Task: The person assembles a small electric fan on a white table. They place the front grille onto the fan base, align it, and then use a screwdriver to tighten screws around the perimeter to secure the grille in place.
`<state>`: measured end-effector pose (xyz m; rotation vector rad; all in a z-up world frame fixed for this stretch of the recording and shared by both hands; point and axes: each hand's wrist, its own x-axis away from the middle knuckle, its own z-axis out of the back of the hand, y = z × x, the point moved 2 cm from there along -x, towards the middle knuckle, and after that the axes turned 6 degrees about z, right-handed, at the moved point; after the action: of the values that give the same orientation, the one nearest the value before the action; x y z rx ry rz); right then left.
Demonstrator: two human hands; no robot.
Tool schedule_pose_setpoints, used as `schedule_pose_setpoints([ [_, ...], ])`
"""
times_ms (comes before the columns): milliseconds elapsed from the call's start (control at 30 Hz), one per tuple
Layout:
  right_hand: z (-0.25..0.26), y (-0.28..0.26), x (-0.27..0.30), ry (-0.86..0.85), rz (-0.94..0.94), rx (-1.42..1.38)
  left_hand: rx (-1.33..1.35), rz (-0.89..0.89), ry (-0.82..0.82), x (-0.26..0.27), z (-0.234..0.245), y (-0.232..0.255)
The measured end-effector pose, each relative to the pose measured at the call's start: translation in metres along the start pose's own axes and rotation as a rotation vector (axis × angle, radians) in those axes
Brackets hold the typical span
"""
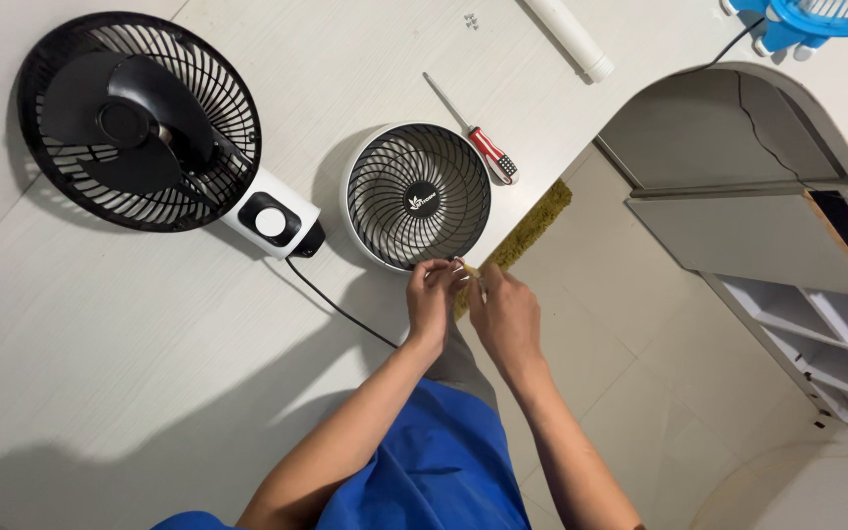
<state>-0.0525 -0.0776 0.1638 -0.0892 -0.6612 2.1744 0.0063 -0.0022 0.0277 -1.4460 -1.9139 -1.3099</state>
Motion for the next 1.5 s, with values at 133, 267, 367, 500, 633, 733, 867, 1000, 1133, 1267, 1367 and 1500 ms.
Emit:
schedule_pose_setpoints([
  [133,0.005,-0.003,-0.016,-0.052,0.045,0.072,0.103,0.020,-0.035,0.000,0.000,0.003],
  [267,0.005,-0.005,-0.028,-0.140,0.058,0.146,0.068,0.059,-0.027,0.000,-0.001,0.003],
  [367,0.004,-0.007,-0.037,-0.166,0.102,0.182,0.039,0.077,0.005,-0.003,-0.003,0.003],
  [500,0.000,-0.011,-0.042,-0.182,0.104,0.207,0.025,0.084,0.015,-0.006,-0.001,0.001],
  [633,0.000,-0.011,-0.042,-0.206,0.069,0.211,-0.004,0.066,0.017,-0.006,-0.001,-0.002],
  [733,-0.001,-0.011,-0.042,-0.187,0.088,0.220,-0.006,0.055,0.013,-0.005,-0.003,-0.002],
  [867,-0.003,-0.009,-0.043,-0.194,0.086,0.226,-0.016,0.062,0.003,-0.002,-0.004,0.005],
  [1000,-0.004,-0.008,-0.043,-0.183,0.129,0.218,-0.222,-0.023,-0.004,0.009,0.003,0.016],
  [1133,-0.006,-0.009,-0.042,-0.213,0.116,0.256,-0.863,-0.586,0.068,0.019,0.026,0.060],
  [1267,-0.002,-0.010,-0.039,-0.220,0.160,0.259,-1.398,-1.036,0.029,0.016,0.031,0.097],
  [1367,-0.003,-0.016,-0.039,-0.220,0.175,0.254,-1.545,-0.916,0.018,0.009,0.031,0.102],
  [1500,-0.001,-0.018,-0.037,-0.217,0.186,0.266,-1.629,-0.929,0.045,0.002,0.036,0.096],
])
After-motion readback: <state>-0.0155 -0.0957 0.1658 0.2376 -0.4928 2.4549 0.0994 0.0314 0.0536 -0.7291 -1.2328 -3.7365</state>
